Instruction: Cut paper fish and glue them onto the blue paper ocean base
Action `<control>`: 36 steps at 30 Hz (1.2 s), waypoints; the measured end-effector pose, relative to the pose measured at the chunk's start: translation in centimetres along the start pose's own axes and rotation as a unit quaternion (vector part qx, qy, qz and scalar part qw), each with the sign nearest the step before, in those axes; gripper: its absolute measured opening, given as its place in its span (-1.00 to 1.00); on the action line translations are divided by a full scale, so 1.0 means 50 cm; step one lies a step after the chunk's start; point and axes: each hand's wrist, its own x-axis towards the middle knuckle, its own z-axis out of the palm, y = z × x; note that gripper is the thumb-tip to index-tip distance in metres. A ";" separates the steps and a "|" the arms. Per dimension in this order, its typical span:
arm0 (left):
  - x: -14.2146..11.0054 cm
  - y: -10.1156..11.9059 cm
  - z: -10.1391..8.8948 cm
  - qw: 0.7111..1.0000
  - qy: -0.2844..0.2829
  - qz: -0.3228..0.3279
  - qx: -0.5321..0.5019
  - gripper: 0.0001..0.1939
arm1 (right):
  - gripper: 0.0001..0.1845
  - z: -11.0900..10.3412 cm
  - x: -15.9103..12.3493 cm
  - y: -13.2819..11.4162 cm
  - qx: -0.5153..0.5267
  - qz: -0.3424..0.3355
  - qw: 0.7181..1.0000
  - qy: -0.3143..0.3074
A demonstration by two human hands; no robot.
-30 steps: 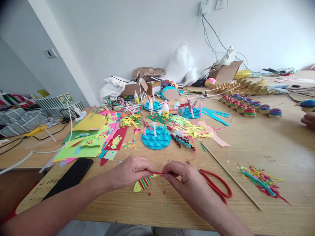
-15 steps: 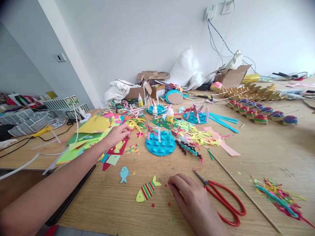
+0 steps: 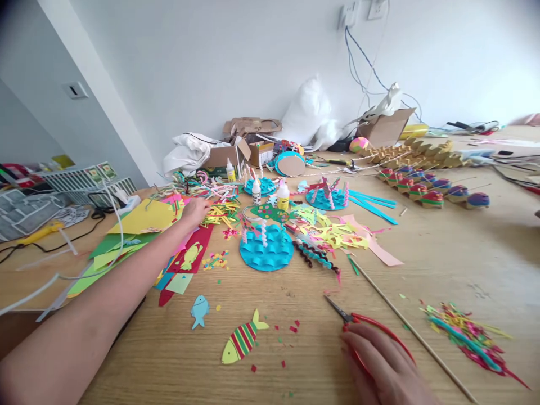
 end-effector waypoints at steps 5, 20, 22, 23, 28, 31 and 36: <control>-0.011 -0.001 -0.017 0.999 0.048 0.003 -0.015 -0.79 | -0.63 -0.030 0.016 0.000 -0.051 0.111 0.989 -0.086; -0.359 0.241 -0.145 0.911 -0.243 0.298 -0.149 -0.91 | -0.84 -0.069 0.089 -0.009 -0.117 0.108 0.966 -0.201; -0.388 0.242 -0.133 0.902 -0.266 0.317 -0.121 -0.88 | -0.87 -0.072 0.091 -0.013 -0.104 0.093 0.971 -0.196; -0.398 0.242 -0.128 0.902 -0.271 0.319 -0.109 -0.87 | -0.88 -0.073 0.092 -0.014 -0.099 0.088 0.972 -0.192; -0.425 0.237 -0.117 0.907 -0.248 0.321 -0.113 -0.90 | -0.82 -0.080 0.091 -0.015 -0.106 0.093 0.973 -0.181; -0.428 0.234 -0.119 0.908 -0.233 0.322 -0.131 -0.88 | -0.79 -0.084 0.087 -0.021 -0.094 0.086 0.969 -0.213; -0.413 0.244 -0.125 0.903 -0.245 0.331 -0.120 -0.86 | -0.72 -0.098 0.108 -0.030 -0.096 0.097 0.950 -0.280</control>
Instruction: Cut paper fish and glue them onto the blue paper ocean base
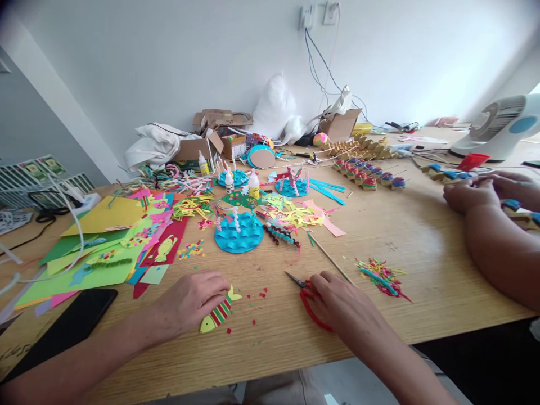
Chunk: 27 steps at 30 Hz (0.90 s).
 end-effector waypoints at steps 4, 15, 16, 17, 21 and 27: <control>0.014 0.012 -0.008 1.000 -0.010 0.004 -0.008 -0.87 | -0.77 -0.021 0.043 0.009 -0.008 0.006 1.000 0.011; -0.001 0.002 -0.002 0.998 0.005 -0.009 -0.068 -0.84 | -0.75 0.005 0.143 0.020 -0.023 -0.058 0.998 -0.033; -0.004 -0.002 -0.001 0.997 0.009 -0.009 -0.071 -0.84 | -0.76 0.004 0.140 0.020 -0.018 -0.051 0.998 -0.031; -0.007 -0.005 0.000 0.997 0.012 -0.011 -0.075 -0.84 | -0.76 0.002 0.136 0.020 -0.007 -0.038 0.999 -0.026; -0.022 -0.008 -0.004 0.992 0.015 -0.045 -0.115 -0.84 | -0.77 -0.032 0.137 0.029 0.048 0.018 0.997 0.053; -0.039 -0.010 0.010 0.984 0.035 -0.084 -0.151 -0.87 | -0.67 -0.072 0.220 0.067 0.014 0.011 0.991 0.132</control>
